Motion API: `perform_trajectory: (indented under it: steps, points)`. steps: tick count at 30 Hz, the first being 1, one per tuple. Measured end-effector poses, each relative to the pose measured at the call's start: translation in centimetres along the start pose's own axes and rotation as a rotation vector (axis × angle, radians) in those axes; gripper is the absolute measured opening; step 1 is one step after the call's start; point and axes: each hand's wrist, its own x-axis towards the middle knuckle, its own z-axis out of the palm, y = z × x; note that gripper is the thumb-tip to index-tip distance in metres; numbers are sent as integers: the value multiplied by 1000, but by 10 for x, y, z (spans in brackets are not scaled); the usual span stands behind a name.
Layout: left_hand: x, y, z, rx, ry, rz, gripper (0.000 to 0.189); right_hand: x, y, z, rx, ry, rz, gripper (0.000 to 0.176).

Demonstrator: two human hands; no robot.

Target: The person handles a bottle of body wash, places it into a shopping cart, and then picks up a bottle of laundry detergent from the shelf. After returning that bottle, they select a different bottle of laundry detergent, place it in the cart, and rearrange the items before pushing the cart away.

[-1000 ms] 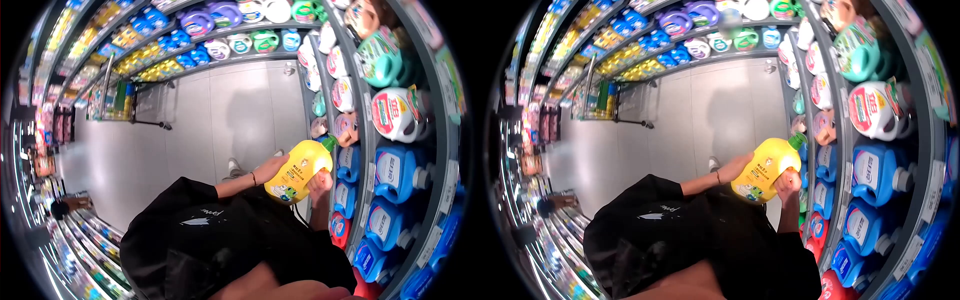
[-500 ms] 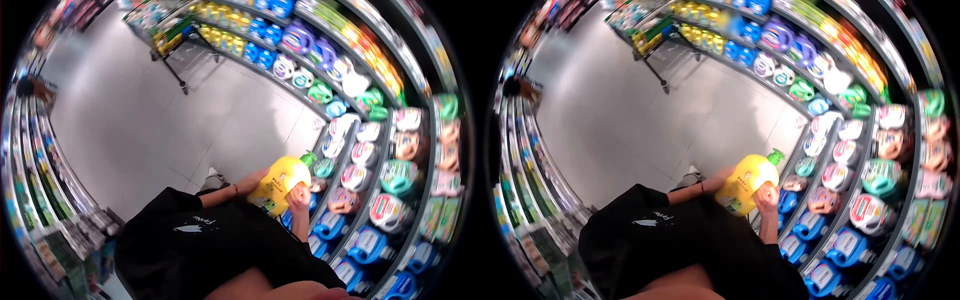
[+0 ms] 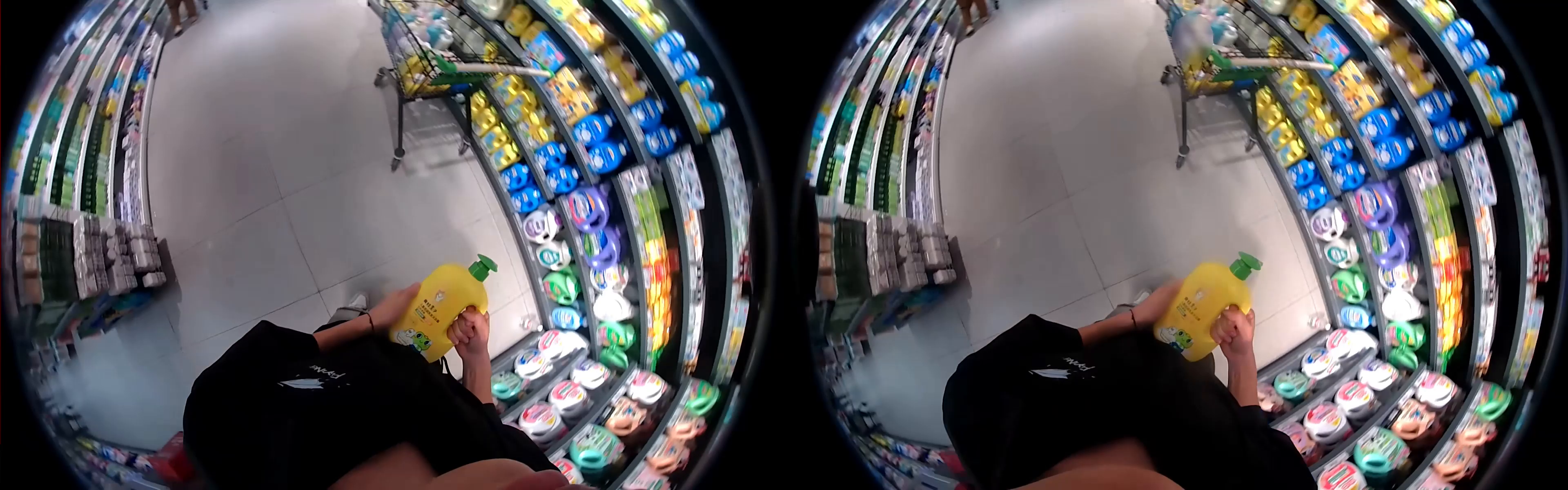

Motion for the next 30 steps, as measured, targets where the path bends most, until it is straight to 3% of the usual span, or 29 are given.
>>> perform_trajectory:
  steps: [1, 4, 10, 13, 15, 16, 17, 19, 22, 25, 28, 30]
  points:
    - [-1, 13, -5, 3, 50, 26, 62, 12, -2, 3, -18, -1, 32, 29]
    - [-9, 66, -19, -157, 128, -165, 64, 52, -12, 16, -53, 6, 125, 27]
    - [49, 110, -62, -244, 232, -105, 67, 170, -39, 22, -69, -203, 182, 25]
    - [134, 58, -104, -51, 347, 46, 67, 228, -66, 27, -74, -216, 211, 26]
    - [150, 94, -103, 48, 379, 101, 64, 269, -77, 14, -42, -234, 260, 30]
    - [143, 147, -90, 129, 425, 116, 63, 288, -83, 14, -34, -223, 260, 31]
    - [160, 152, -95, -257, 302, -8, 60, 302, -92, 12, -45, -222, 267, 32]
    - [172, 195, -89, -74, 438, 19, 61, 330, -107, 13, 31, -383, 220, 33]
    - [208, 185, -109, -196, 458, 72, 62, 366, -123, 22, 55, -468, 202, 34]
    - [193, 260, -85, -165, 552, -50, 65, 387, -137, 29, 56, -487, 244, 33]
    - [218, 225, -105, -163, 579, 45, 66, 413, -135, 23, 96, -553, 311, 33]
    - [216, 234, -106, -75, 690, 66, 68, 432, -132, 29, 100, -614, 372, 32]
